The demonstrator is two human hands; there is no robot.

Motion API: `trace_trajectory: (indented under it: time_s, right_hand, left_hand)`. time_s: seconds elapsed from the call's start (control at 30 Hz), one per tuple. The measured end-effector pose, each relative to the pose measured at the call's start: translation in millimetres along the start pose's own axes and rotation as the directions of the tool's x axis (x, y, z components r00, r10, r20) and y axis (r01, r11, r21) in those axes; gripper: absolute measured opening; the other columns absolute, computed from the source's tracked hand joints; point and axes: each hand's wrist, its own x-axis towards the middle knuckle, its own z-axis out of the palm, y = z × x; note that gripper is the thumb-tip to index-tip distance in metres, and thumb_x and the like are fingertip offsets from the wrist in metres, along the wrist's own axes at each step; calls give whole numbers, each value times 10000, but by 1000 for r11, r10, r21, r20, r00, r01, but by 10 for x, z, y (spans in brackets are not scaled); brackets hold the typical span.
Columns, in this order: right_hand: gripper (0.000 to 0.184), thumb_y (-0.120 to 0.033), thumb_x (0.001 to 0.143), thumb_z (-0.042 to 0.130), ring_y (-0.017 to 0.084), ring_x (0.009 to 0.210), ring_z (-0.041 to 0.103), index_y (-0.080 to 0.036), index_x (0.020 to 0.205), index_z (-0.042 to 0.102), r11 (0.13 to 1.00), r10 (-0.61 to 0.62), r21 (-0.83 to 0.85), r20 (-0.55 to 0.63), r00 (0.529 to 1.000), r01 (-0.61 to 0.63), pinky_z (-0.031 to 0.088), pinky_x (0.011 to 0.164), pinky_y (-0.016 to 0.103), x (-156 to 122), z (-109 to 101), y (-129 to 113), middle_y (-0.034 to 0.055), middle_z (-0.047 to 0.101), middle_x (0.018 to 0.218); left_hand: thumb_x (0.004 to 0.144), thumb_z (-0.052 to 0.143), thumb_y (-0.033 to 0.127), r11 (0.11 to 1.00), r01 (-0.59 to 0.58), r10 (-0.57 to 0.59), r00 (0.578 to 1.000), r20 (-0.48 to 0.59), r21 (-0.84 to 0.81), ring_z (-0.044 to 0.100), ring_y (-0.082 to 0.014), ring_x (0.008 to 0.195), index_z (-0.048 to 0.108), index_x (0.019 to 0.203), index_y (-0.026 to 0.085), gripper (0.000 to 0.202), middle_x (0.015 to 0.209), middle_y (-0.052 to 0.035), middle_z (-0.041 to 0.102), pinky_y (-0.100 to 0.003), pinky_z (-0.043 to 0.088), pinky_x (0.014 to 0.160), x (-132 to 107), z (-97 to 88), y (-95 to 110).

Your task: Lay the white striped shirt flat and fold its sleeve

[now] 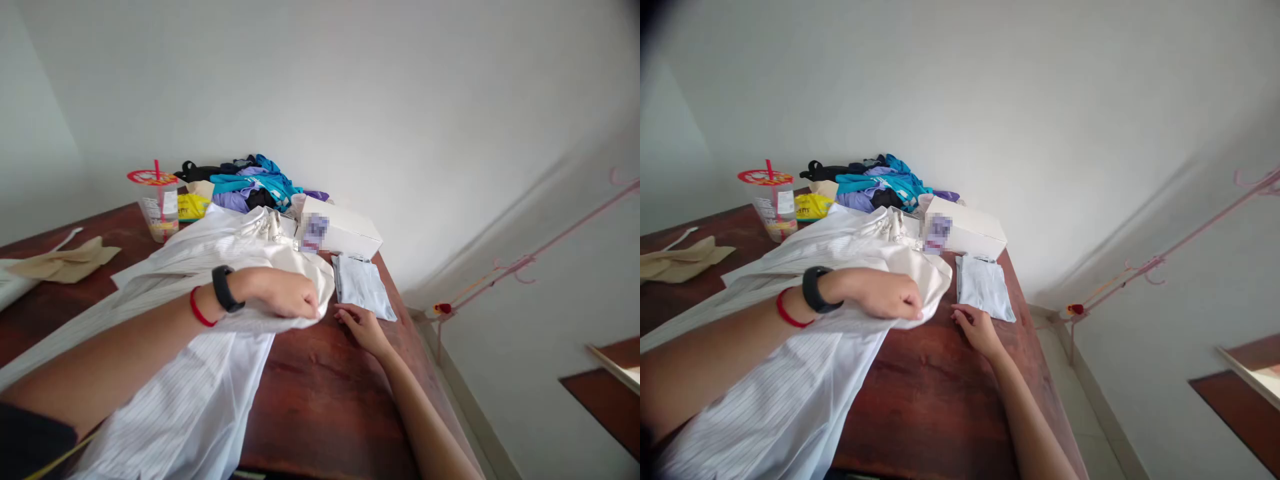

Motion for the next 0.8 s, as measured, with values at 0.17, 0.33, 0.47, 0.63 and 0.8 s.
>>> trace_trajectory:
  time_s: [0.17,0.33,0.47,0.63,0.8]
  right_hand:
    - [308,-371,958,557,281,1034,716,-197,1093,772,999,-43,13,23,999,43,549,917,396,7,-10,-73,74,779,1099]
    - [324,-352,959,554,275,1055,715,-194,1148,763,998,-47,38,34,998,45,540,961,406,5,-9,-99,77,774,1139]
    - [335,-367,960,553,277,1053,716,-189,1152,764,999,-44,30,37,998,43,544,962,410,8,-9,-83,81,773,1142]
    - [324,-368,958,556,288,1054,715,-207,1139,771,998,-45,35,37,998,44,546,973,437,13,-13,-75,76,774,1135]
    - [352,-318,924,584,283,1058,707,-212,1224,735,997,-67,31,46,997,65,552,977,459,3,-21,-105,79,760,1171]
  left_hand:
    - [778,571,321,958,44,131,814,566,-284,488,-176,450,492,437,234,361,466,16,503,-283,388,450,342,857,101]
    - [629,727,355,860,355,-16,737,676,-367,462,-171,364,521,394,235,335,447,13,477,-275,379,347,616,1212,-218]
    - [598,778,388,843,347,7,758,653,-411,446,-158,351,547,417,228,334,456,15,476,-262,363,317,640,1193,-299]
    - [600,762,339,856,362,-27,744,667,-369,465,-170,360,526,382,233,339,448,8,476,-265,361,328,633,1199,-248]
    - [566,792,378,888,205,-29,918,395,-412,525,-212,395,570,435,256,285,497,-7,545,-325,412,375,547,1213,-244]
